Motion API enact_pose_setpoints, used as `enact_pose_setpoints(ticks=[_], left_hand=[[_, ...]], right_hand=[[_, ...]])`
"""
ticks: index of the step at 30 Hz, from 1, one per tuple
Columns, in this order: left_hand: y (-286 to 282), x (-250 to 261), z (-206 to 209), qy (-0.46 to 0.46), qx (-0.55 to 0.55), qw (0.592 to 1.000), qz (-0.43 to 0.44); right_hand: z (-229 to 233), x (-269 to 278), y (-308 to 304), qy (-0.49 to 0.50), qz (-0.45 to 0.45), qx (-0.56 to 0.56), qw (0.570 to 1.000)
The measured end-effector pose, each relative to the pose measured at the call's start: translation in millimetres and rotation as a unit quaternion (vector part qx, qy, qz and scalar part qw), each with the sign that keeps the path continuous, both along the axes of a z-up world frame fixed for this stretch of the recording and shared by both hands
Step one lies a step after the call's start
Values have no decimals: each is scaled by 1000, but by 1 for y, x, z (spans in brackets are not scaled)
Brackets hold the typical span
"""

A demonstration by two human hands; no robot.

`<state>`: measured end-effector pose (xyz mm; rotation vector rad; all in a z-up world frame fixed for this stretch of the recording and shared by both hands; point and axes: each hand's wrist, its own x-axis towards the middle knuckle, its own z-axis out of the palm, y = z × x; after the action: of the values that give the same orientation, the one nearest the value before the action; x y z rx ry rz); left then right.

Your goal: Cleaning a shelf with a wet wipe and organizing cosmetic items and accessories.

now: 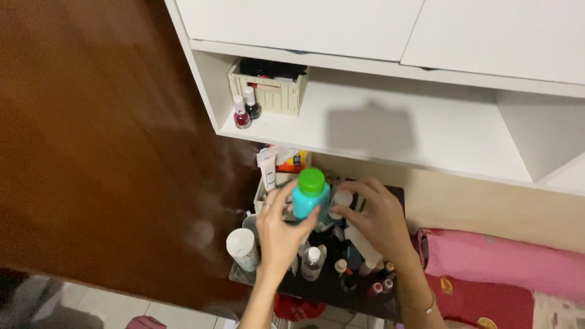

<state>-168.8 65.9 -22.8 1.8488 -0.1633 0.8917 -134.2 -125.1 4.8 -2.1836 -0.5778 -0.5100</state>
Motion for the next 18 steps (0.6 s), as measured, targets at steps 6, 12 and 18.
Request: enact_pose_setpoints(ticks=[6,12,18], left_hand=[[-24,-39,-102,155,-27,985,-64],[-32,-78,-187,224,-8,973,-50],[-42,-92,-261,255,86,960,-81]], right_hand=[[-105,-28,-32,129,-59,-42,989],[-217,-50,-49,195,-58,-95,974],[-308,-56,-42,242,-44,-167,955]])
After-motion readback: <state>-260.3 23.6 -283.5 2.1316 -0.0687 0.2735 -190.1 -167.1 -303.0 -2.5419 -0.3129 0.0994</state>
